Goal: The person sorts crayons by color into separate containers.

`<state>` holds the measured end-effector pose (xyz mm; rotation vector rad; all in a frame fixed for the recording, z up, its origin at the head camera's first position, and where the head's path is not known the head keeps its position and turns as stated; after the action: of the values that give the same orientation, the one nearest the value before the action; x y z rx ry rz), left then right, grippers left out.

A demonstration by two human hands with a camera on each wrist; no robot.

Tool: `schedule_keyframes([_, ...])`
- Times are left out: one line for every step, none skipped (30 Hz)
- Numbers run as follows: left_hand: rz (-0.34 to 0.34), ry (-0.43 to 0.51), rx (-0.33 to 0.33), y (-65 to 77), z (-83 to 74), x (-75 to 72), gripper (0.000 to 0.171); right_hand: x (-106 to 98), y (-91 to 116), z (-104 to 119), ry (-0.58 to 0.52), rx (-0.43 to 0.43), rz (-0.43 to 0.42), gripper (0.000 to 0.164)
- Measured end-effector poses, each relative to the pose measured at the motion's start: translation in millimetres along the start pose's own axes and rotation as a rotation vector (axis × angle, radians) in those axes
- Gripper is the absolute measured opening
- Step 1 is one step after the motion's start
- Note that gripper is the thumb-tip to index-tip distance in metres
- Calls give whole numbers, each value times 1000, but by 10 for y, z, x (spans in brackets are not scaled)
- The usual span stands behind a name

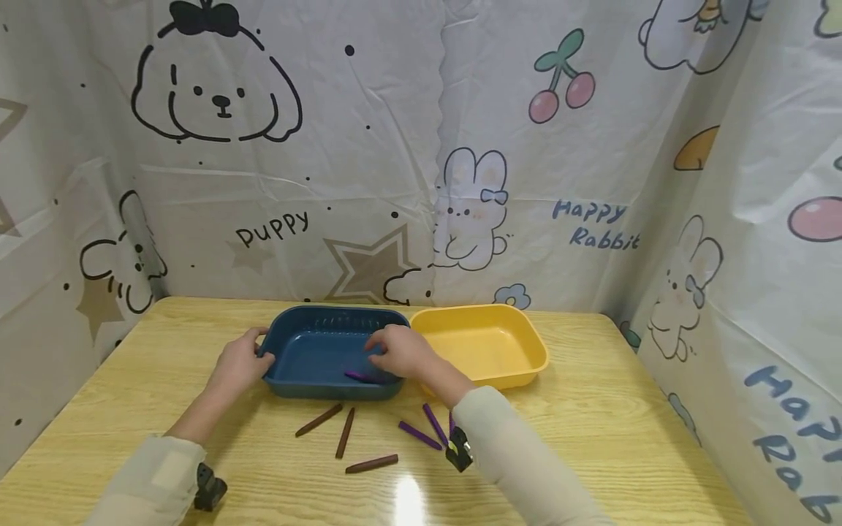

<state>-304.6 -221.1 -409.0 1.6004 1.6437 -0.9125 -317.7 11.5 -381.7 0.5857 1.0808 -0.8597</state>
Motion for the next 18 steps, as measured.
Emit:
schedule_keyframes([-1,-1,-1,4,-2,-1,53,-27,18,-7,-11,4,-3,25])
schedule_keyframes([-1,0,0,6,-4,-3,53,-55,36,-16,-21,9,-6,25])
schedule_keyframes([-3,0,1,7,-5,-5,53,-83,57,-26,-30,14,-10,25])
schedule_keyframes([-5,-1,1,6,-3,-6,52,-107,73,-41,-35,20,-15,25])
schedule_keyframes([-7,-2,2,8,-2,-5,52,-133,93,-54,-38,26,-21,25])
schedule_keyframes([-9,-3,3,9,-3,-6,52,-157,114,-69,-44,31,-25,25])
schedule_keyframes([-12,-4,5,9,-3,-8,52,-180,134,-86,-44,35,-31,25])
schedule_keyframes([-13,-5,6,8,-3,-9,52,-201,157,-101,-46,37,-38,25])
schedule_keyframes([-14,-6,6,9,-3,-10,52,-221,181,-118,-48,36,-44,25])
schedule_keyframes([-14,-7,5,10,-3,-10,52,-244,207,-131,-52,34,-51,25])
schedule_keyframes([-12,-6,4,12,-4,-9,52,-265,235,-144,-52,33,-54,25])
schedule_keyframes([-11,-5,3,12,-7,-11,52,-284,263,-160,-52,30,-62,25])
schedule_keyframes([-8,-3,0,12,-6,-10,52,-304,293,-173,-49,26,-70,25])
schedule_keyframes([-5,-1,-2,12,-6,-9,52,-322,323,-186,-51,21,-77,24])
schedule_keyframes([-3,0,-4,13,-8,-8,52,-339,354,-198,-49,18,-84,23])
schedule_keyframes([0,2,-7,13,-9,-7,52,-356,384,-212,-47,17,-90,23])
schedule_keyframes([0,1,-6,11,-10,-7,52,-371,415,-226,-44,17,-96,22])
schedule_keyframes([0,1,-6,8,-12,-8,52,-384,443,-240,-42,18,-101,22])
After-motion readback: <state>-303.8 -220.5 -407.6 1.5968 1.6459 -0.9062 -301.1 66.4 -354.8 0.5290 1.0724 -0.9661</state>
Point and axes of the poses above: each hand's wrist, its own y-axis away from the middle knuckle, its own x-axis out of the palm, z = x × y, the point moved 8 cm from there along -y, towards the middle knuckle, and after that the axes turned 3 degrees about -y, right-handed, at the moved point
